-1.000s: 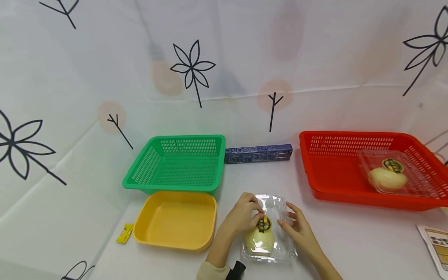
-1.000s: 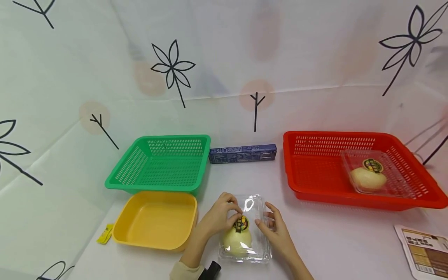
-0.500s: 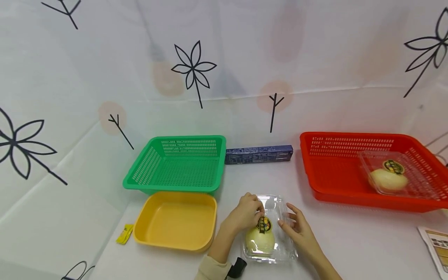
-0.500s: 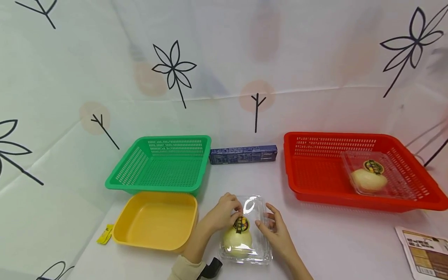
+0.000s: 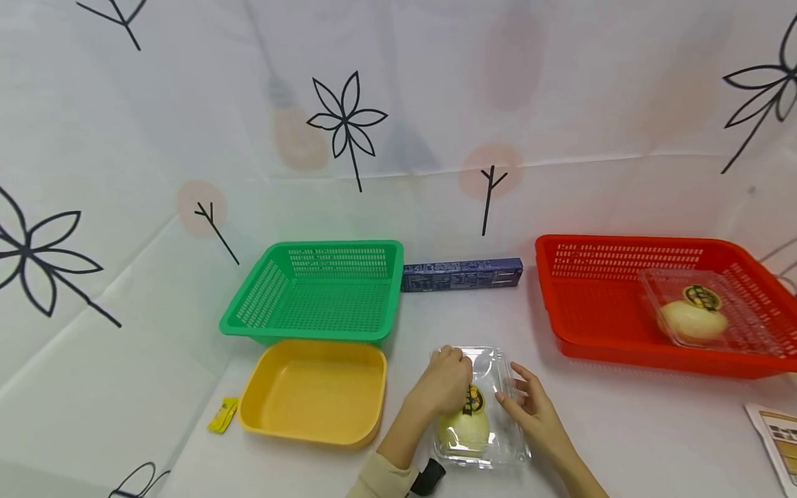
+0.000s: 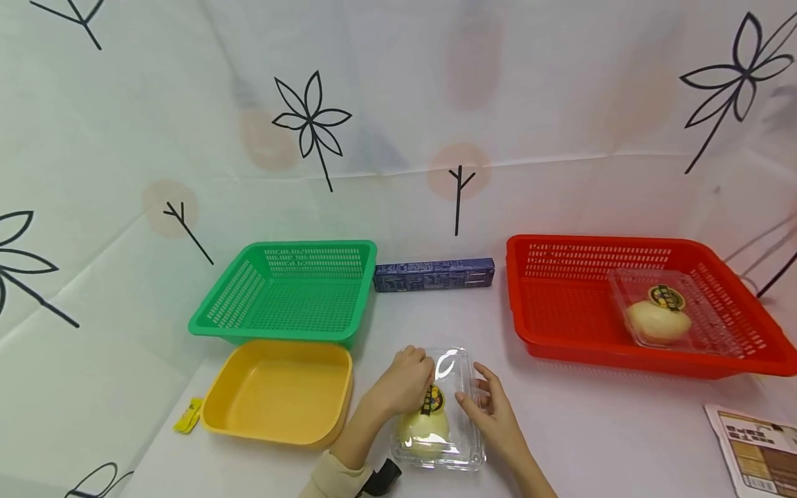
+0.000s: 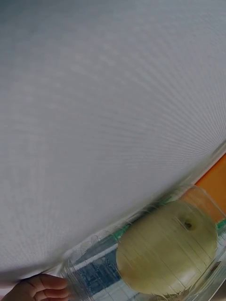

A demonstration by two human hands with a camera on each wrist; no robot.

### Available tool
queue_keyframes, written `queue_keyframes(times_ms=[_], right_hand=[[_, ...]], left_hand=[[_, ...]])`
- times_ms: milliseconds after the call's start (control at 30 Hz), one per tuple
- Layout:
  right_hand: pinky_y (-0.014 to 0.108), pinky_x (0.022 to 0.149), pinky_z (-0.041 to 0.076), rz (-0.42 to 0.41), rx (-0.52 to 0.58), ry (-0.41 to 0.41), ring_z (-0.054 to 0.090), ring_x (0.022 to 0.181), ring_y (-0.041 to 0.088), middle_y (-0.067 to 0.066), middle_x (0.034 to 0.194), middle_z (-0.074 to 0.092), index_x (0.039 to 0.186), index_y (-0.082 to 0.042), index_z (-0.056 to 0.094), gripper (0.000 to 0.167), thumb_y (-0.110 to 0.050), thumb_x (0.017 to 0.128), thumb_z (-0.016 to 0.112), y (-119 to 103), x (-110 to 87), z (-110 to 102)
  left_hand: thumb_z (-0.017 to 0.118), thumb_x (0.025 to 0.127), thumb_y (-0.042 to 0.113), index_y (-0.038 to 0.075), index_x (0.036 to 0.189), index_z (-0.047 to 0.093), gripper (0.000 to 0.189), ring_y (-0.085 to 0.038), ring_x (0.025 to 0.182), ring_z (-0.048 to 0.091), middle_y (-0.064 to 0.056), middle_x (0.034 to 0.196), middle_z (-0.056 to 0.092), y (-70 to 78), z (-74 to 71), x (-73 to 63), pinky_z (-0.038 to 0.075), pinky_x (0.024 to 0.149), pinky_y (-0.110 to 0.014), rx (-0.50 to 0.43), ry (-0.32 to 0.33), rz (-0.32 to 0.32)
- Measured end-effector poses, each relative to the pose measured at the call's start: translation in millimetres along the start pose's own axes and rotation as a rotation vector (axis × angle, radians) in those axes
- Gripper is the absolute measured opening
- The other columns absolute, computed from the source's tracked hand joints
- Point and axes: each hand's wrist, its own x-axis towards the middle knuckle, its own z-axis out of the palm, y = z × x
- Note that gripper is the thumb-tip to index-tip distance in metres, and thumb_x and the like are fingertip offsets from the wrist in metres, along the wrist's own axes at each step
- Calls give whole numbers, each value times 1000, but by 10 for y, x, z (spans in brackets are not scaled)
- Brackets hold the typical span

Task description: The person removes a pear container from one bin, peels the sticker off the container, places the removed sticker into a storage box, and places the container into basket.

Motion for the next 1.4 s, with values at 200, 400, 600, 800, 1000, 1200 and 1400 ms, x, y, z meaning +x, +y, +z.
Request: queue_keyframes(times_ms=[200, 400, 600, 800, 1000, 1200, 1400], right_hand=[[22, 64, 47, -8, 7, 0, 57, 77, 2, 29, 115, 52, 137, 1, 34, 57, -3, 87, 61, 1, -1, -9], [22, 64, 47, -1, -4, -2, 56, 77, 2, 30, 116, 52, 138, 1, 34, 57, -4, 88, 61, 13, -1, -5], [22, 65, 47, -7, 3, 3, 56, 77, 2, 29, 115, 53, 137, 1, 34, 57, -3, 87, 61, 12, 2, 2], [21, 67, 47, 9, -1, -3, 57, 78, 2, 29, 116, 52, 138, 1, 34, 57, -5, 88, 61, 18, 2, 1], [21, 68, 48, 22, -12, -12, 56, 80, 3, 29, 118, 52, 139, 1, 32, 57, -6, 89, 60, 18, 5, -12], [22, 67, 48, 14, -19, -13, 55, 80, 3, 30, 118, 51, 139, 2, 32, 58, -6, 89, 60, 10, 0, -24], [22, 67, 48, 20, -22, -5, 55, 80, 4, 29, 117, 52, 138, 1, 33, 57, -7, 89, 61, 7, -1, -18]], left_hand=[[67, 78, 13, 11, 87, 62, 10, -15, 84, 49, 0, 85, 55, 46, -3, -11, 42, 81, -29, 60, -12, -13], [66, 78, 11, 9, 88, 58, 13, -16, 84, 46, -2, 85, 52, 49, 30, -49, 41, 79, -30, 66, 4, -15], [64, 78, 9, 6, 92, 58, 16, -16, 84, 45, -3, 87, 52, 46, 47, -63, 40, 78, -29, 63, 9, -10], [65, 76, 7, 8, 88, 56, 15, -16, 85, 43, -2, 86, 49, 38, 50, -58, 40, 82, -30, 11, -26, -17], [58, 83, 4, 11, 82, 54, 9, -15, 85, 45, 0, 84, 51, -37, 135, -80, 39, 82, -28, -186, 77, 6], [65, 86, 9, 7, 91, 70, 8, -14, 90, 53, 0, 88, 60, -135, 302, -153, 43, 84, -20, -434, 383, 81], [70, 84, 14, 8, 85, 75, 8, -13, 85, 49, 1, 87, 57, -135, 352, -178, 42, 76, -15, -513, 458, 85]])
